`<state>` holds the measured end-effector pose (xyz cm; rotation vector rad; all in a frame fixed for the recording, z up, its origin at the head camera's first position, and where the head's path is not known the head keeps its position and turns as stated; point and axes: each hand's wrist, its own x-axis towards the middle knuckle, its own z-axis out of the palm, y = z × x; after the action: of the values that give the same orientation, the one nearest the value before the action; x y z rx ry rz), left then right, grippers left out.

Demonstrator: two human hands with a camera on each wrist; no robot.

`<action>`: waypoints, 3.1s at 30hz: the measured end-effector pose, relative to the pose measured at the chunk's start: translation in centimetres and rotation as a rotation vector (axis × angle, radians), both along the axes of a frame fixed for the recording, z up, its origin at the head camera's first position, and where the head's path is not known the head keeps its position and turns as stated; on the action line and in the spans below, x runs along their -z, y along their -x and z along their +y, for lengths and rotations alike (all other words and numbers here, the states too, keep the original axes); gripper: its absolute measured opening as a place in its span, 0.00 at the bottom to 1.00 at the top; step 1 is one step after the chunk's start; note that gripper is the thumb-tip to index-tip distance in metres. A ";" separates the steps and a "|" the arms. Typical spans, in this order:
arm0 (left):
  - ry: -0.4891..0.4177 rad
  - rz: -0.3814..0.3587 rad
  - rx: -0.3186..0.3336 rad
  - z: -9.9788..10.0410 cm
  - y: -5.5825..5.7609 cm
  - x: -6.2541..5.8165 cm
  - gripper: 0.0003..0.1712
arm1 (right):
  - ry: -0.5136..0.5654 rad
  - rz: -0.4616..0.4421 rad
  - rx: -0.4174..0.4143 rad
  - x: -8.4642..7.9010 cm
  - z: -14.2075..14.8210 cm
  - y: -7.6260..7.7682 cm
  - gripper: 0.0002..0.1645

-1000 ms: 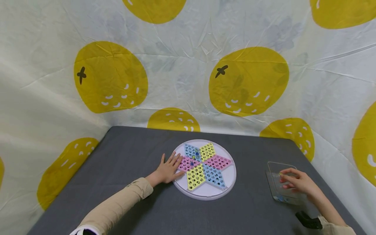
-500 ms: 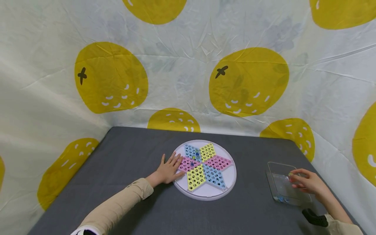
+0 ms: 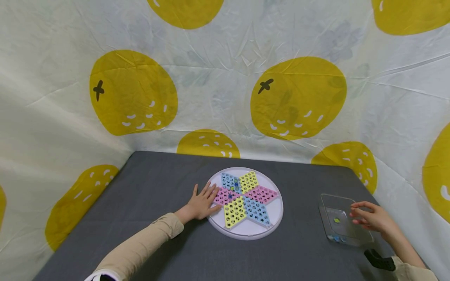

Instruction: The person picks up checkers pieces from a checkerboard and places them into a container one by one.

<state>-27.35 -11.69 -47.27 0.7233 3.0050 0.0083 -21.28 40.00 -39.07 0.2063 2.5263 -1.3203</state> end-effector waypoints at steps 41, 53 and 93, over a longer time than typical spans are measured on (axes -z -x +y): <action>-0.028 -0.010 0.001 0.0 -0.1 -0.3 0.40 | -0.067 0.118 -0.141 -0.3 -4.8 -0.1 0.18; -0.025 -0.013 0.003 0.1 -0.1 -0.2 0.40 | -0.013 0.144 -0.193 0.2 -7.3 0.3 0.22; -0.022 -0.017 0.014 -0.1 0.1 -0.2 0.40 | 0.012 0.151 -0.311 0.5 -15.2 3.4 0.20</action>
<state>-27.41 -11.77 -47.08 0.7425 2.9879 0.0462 -24.65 24.77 -39.62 -0.2888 2.5387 -1.2652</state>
